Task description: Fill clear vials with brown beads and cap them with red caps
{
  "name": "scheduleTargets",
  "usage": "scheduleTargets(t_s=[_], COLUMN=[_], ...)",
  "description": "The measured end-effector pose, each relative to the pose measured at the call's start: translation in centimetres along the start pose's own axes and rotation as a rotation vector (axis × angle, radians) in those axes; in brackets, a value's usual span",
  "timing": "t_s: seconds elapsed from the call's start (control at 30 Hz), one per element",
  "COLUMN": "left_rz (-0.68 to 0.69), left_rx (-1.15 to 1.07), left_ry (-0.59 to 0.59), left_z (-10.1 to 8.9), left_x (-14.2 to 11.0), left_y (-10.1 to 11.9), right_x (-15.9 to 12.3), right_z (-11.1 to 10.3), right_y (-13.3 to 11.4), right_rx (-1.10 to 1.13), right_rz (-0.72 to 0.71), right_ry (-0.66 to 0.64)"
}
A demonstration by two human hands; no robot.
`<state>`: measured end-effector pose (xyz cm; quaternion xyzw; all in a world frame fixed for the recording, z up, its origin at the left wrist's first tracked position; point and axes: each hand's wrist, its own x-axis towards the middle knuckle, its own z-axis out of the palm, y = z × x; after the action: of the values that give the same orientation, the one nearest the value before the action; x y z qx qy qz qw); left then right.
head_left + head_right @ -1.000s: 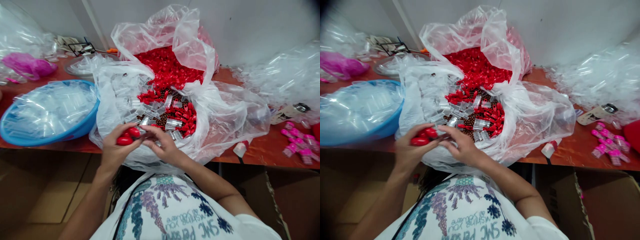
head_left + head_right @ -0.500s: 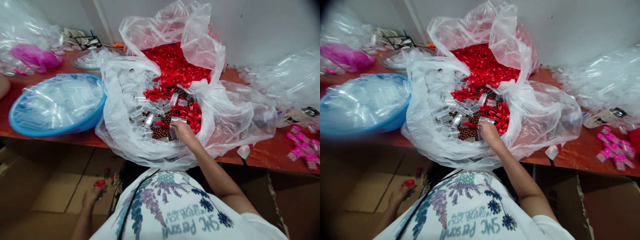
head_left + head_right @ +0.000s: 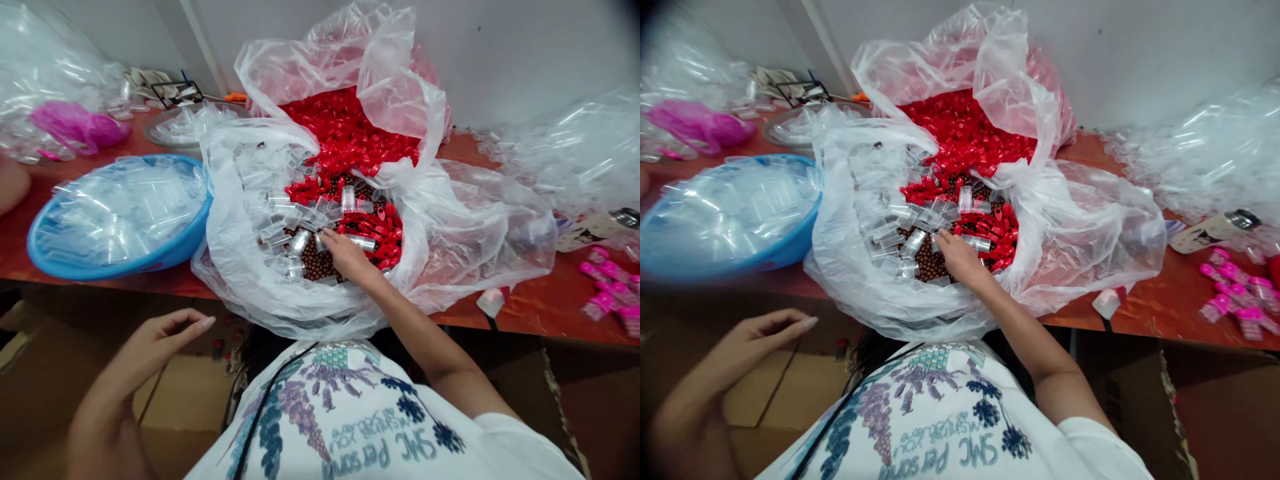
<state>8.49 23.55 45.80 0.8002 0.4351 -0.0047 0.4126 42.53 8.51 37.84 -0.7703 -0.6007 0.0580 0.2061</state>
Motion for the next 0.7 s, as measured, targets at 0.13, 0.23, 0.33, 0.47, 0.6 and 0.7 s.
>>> scheduleTargets(t_s=[0.13, 0.23, 0.33, 0.47, 0.6, 0.7], left_rz=[0.565, 0.824, 0.935, 0.898, 0.682, 0.408], left_rx=[0.027, 0.187, 0.41, 0.692, 0.706, 0.672], left_ry=[0.043, -0.023, -0.13, -0.183, -0.104, -0.077], left_z=[0.9, 5.9, 11.6, 16.0, 15.3, 13.4], left_x=[0.5, 6.1, 12.8, 16.6, 15.0, 13.6], left_y=[10.7, 15.3, 16.9, 16.9, 15.7, 14.9], right_x=[-0.2, -0.8, -1.4, -2.0, -2.2, -2.2], right_z=[-0.3, -0.4, -0.3, -0.1, 0.2, 0.3], right_y=[2.1, 3.2, 4.0, 4.9, 5.3, 5.2], right_rx=[-0.027, -0.055, -0.042, 0.02, 0.094, 0.168], right_rz=[0.057, 0.092, 0.113, 0.108, 0.115, 0.148], right_ry=[0.086, 0.121, 0.148, 0.184, 0.225, 0.236])
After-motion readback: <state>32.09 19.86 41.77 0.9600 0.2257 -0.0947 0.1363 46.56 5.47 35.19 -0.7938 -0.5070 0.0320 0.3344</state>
